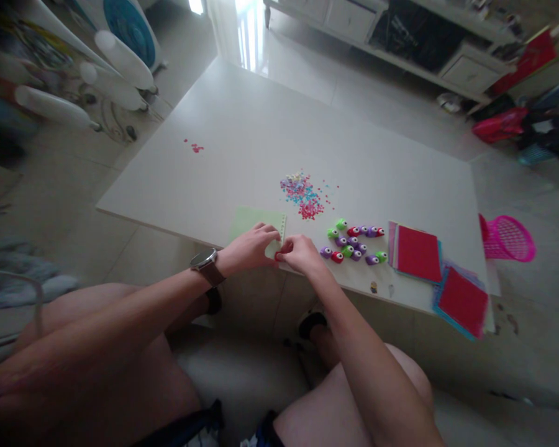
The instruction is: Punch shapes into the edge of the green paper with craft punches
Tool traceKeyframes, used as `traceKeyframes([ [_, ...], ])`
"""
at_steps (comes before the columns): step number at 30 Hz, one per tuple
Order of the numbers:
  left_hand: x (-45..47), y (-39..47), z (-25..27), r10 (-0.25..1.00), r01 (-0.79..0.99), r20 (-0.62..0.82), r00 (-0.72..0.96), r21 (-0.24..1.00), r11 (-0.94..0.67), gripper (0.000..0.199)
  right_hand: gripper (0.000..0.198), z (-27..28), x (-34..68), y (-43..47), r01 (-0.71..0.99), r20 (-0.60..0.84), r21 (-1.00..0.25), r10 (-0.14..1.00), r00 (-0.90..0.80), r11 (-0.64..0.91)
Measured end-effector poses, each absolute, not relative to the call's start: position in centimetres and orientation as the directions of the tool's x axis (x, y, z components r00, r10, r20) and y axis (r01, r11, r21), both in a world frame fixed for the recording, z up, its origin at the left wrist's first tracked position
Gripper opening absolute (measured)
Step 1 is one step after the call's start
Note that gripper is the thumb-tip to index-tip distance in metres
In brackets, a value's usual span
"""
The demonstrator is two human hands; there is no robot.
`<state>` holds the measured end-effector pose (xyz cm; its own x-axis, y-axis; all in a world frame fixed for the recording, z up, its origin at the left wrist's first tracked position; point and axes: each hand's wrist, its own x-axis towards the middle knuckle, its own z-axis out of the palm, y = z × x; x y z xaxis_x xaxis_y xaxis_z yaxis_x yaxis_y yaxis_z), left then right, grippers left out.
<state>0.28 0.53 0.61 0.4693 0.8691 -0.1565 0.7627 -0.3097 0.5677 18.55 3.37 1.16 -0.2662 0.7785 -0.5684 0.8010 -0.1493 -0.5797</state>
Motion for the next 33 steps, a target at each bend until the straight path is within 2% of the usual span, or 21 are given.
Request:
traceKeyframes([
  [6,0.2,0.7,0.1,0.873,0.752,-0.123,0.473,0.572,-0.327,0.037,0.021,2.1,17.6,4.2,0.877,-0.606,-0.471,0.756,-0.248,-0.09],
  [10,0.2,0.7,0.1,0.866,0.76,-0.131,0.483,0.554,-0.34,0.038,0.021,2.1,17.5,4.5,0.874,-0.651,-0.47,0.715,-0.253,-0.119],
  [16,0.3,0.9,0.1,0.855,0.778,-0.154,0.495,0.517,-0.357,0.049,0.022,1.4,17.7,4.5,0.864,-0.62,-0.495,0.733,-0.281,-0.088],
  [19,0.2,0.9,0.0,0.853,0.787,-0.158,0.498,0.495,-0.368,0.051,0.015,1.7,18.6,4.6,0.82,-0.628,-0.564,0.696,-0.347,-0.1],
  [21,0.1,0.7,0.0,0.852,0.792,-0.155,0.499,0.481,-0.377,0.053,0.01,2.3,19.5,4.7,0.829,-0.632,-0.552,0.694,-0.346,-0.09],
  [24,0.1,0.6,0.0,0.847,0.791,-0.151,0.51,0.469,-0.393,0.056,0.004,3.4,20.9,4.8,0.893,-0.586,-0.45,0.764,-0.271,-0.029],
  [26,0.1,0.6,0.0,0.844,0.789,-0.15,0.515,0.468,-0.398,0.056,0.01,3.8,21.4,4.6,0.913,-0.519,-0.406,0.815,-0.258,0.03],
  [29,0.1,0.6,0.2,0.845,0.793,-0.153,0.512,0.461,-0.397,0.051,0.026,3.7,21.3,4.0,0.92,-0.456,-0.359,0.83,-0.322,0.159],
  [33,0.0,0.6,0.3,0.844,0.795,-0.154,0.513,0.456,-0.4,0.047,0.02,3.1,21.0,3.5,0.916,-0.419,-0.3,0.826,-0.376,0.265],
])
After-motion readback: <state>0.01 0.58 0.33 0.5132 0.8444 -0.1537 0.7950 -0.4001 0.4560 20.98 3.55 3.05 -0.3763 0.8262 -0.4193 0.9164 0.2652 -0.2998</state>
